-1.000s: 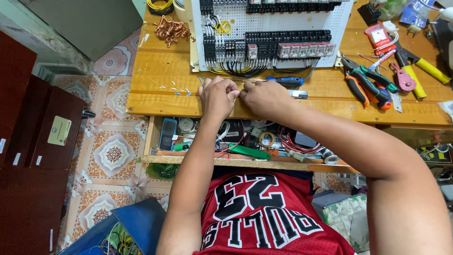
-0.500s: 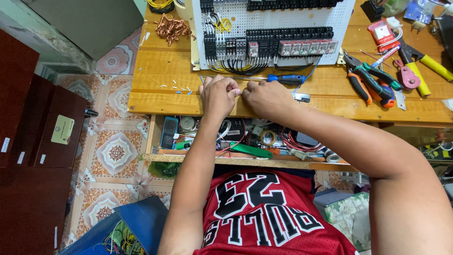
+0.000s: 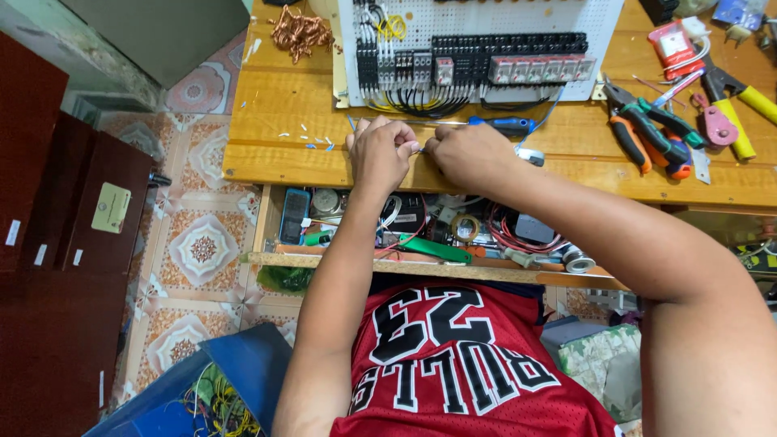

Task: Assembling an electrical control panel by stripping, crimping, and connecting wires to terminal blocks

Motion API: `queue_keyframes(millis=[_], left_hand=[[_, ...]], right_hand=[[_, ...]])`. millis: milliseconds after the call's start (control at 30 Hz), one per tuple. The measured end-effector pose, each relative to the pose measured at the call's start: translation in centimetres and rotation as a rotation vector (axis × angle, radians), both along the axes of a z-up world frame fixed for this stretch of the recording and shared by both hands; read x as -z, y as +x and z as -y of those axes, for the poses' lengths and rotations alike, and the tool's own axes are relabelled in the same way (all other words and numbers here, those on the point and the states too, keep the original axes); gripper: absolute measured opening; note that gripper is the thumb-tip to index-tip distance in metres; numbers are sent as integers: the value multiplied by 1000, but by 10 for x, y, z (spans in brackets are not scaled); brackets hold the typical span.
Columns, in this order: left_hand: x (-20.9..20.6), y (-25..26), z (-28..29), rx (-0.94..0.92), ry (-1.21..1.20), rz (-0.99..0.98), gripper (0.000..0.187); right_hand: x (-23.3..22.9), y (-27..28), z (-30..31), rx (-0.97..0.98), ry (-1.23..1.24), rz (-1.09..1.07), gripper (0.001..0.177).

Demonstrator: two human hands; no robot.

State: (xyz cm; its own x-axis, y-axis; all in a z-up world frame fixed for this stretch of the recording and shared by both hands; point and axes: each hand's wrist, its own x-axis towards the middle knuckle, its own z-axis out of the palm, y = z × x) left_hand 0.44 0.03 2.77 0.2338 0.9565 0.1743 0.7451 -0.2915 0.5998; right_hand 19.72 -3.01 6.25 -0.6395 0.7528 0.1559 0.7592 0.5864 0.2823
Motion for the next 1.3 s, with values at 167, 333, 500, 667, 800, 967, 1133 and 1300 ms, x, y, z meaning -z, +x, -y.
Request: queue_keyframes(millis=[167, 333, 500, 667, 800, 967, 1133, 1300], left_hand=[[4, 0, -2, 1, 2, -3, 9], [5, -1, -2, 7, 7, 0, 9], [4, -1, -1, 3, 9, 13, 9], [4, 0, -1, 4, 2, 4, 9], [2, 0, -1, -3, -14, -9, 8], [-1, -2, -1, 5, -18, 4, 8], [0, 0, -1, 7, -15, -4, 8], [4, -1, -2, 12, 0, -6, 8]], right_hand=[[1, 4, -5, 19, -77, -41, 16], [1, 4, -12, 75, -168, -46, 18], [3, 8, -16, 86, -216, -47, 19], [4, 9, -15, 93, -224, -38, 20], [0, 9, -13, 95, -205, -32, 21], [7, 9, -15, 100, -204, -41, 23], [2, 11, -16, 107, -228, -26, 27], [-3, 16, -11, 109, -241, -26, 25]])
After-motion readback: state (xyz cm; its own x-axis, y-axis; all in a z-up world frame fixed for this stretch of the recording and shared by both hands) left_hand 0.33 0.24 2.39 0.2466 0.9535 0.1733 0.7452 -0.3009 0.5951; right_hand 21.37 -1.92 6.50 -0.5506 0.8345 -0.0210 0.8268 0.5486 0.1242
